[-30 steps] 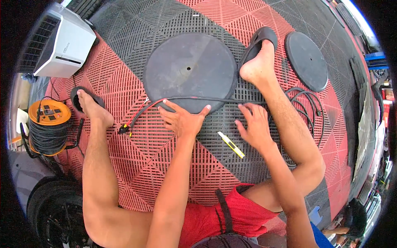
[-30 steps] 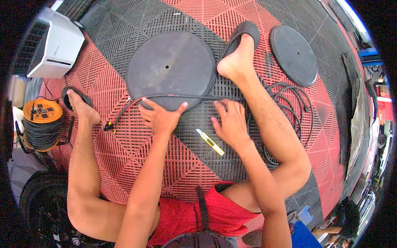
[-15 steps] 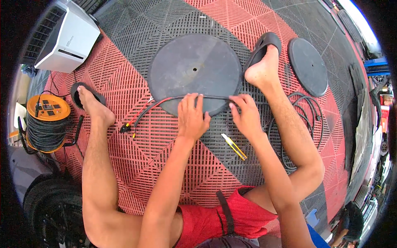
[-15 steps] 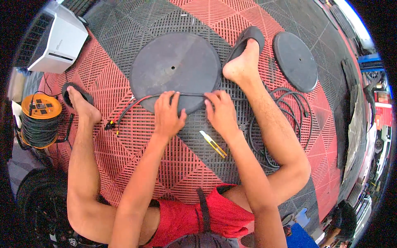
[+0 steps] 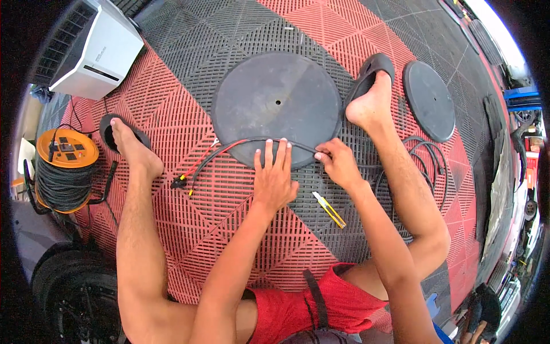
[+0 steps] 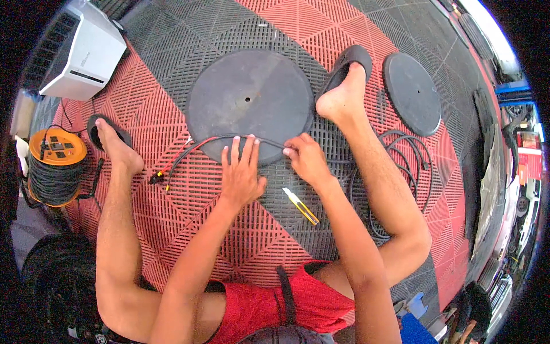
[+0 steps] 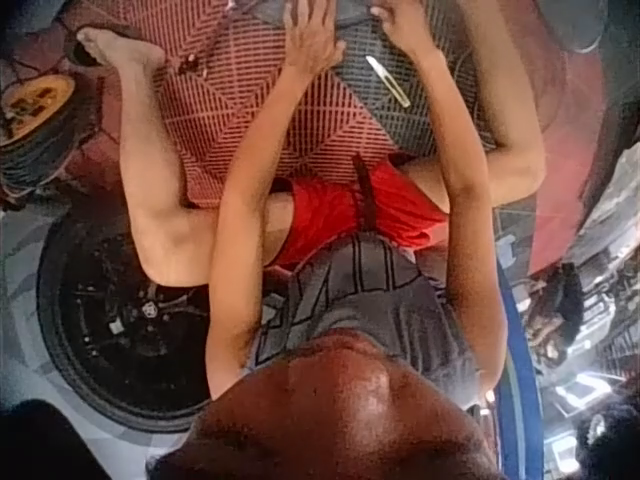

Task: Repairing an electrical wire by stripping the insulation and inspecting the connection using a utility knife.

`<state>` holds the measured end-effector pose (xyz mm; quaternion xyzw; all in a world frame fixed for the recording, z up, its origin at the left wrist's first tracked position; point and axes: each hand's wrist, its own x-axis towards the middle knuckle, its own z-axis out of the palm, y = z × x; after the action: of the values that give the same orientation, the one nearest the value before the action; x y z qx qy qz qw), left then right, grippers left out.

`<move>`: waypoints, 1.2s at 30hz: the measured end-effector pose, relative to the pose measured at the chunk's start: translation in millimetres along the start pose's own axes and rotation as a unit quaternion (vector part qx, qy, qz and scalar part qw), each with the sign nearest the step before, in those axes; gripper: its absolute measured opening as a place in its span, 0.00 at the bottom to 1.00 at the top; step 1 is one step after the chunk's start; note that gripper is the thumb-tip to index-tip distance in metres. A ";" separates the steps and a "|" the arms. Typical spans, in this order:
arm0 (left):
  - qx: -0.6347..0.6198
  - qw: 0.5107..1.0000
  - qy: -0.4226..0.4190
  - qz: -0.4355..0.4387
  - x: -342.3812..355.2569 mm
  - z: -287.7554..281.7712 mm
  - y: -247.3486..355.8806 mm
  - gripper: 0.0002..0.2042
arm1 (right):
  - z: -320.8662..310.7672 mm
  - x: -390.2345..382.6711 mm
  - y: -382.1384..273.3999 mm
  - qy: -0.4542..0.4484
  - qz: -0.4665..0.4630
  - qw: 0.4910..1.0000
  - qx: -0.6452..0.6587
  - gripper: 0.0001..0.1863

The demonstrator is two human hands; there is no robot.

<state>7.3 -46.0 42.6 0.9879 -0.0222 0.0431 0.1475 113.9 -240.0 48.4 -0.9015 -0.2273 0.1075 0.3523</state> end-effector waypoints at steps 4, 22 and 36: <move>0.005 1.000 -0.020 -0.002 -1.0 -6.4 -0.9 0.45 | -16.2 10.7 -3.9 -0.062 0.024 0.997 0.028 0.10; -0.013 0.996 -0.057 0.069 -1.0 -11.9 1.4 0.42 | -26.2 20.4 14.5 -0.138 0.131 0.974 0.122 0.07; 0.005 0.996 -0.055 0.069 -6.1 -2.0 2.3 0.42 | -19.4 10.7 8.7 -0.075 0.065 0.994 0.050 0.08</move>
<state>1.0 -47.5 44.6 0.9855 -0.0981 -0.0011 0.1382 133.1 -251.8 56.2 -0.8849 -0.1882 0.2084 0.3717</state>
